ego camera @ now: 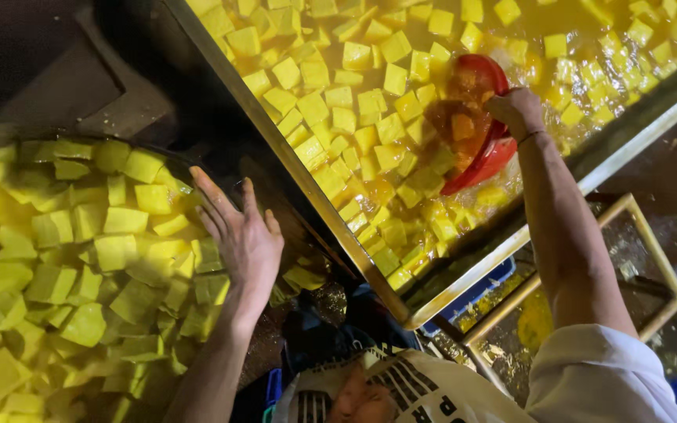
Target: The person uses a red colander to scoop yellow tofu cubes from a water-filled tray and transfers them into a large metal basin, repeating the scooping and pouring cycle while steadying the containers with the other hand.
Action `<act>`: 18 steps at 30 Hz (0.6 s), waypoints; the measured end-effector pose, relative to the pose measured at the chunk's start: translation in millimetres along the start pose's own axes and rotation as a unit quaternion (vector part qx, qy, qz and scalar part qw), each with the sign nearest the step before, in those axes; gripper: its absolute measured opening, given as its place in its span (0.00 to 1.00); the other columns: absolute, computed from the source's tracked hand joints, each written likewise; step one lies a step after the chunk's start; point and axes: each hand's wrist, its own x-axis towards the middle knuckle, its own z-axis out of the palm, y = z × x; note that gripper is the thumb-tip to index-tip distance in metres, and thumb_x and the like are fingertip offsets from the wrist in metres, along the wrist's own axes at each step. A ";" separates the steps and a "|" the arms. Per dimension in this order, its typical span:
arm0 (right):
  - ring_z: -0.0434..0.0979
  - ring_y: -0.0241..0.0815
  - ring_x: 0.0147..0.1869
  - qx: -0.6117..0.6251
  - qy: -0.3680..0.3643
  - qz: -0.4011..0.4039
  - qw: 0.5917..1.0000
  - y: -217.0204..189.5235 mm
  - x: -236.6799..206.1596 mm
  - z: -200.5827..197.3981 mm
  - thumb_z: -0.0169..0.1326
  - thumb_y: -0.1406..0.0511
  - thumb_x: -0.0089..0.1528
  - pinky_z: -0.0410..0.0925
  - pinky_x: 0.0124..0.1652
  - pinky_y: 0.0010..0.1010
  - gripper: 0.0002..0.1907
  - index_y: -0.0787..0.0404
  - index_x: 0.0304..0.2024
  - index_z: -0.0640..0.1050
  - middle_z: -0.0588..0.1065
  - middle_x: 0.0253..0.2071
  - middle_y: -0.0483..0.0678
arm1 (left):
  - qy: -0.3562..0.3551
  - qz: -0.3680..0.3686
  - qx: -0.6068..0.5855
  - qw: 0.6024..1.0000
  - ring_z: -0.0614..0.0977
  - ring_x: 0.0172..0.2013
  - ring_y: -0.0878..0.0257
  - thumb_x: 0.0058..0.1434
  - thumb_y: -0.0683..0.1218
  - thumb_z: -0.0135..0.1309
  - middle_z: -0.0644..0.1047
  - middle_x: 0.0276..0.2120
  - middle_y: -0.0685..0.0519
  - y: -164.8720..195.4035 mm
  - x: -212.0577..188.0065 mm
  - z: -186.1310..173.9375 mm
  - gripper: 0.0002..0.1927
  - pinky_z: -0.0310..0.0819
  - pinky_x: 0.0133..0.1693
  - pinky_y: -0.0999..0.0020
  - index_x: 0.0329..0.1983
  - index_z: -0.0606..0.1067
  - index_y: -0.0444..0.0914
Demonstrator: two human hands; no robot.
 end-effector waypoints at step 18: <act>0.84 0.50 0.40 0.117 0.294 -0.304 0.899 9.9 63.4 47.8 0.60 0.70 0.52 0.76 0.46 0.39 0.26 0.55 0.55 0.85 0.83 0.40 0.54 | 0.033 -0.004 0.126 0.992 0.45 0.78 0.35 0.60 0.43 0.62 0.40 0.78 0.33 -14.3 -3.9 1.1 0.23 0.50 0.74 0.41 0.59 0.78 0.35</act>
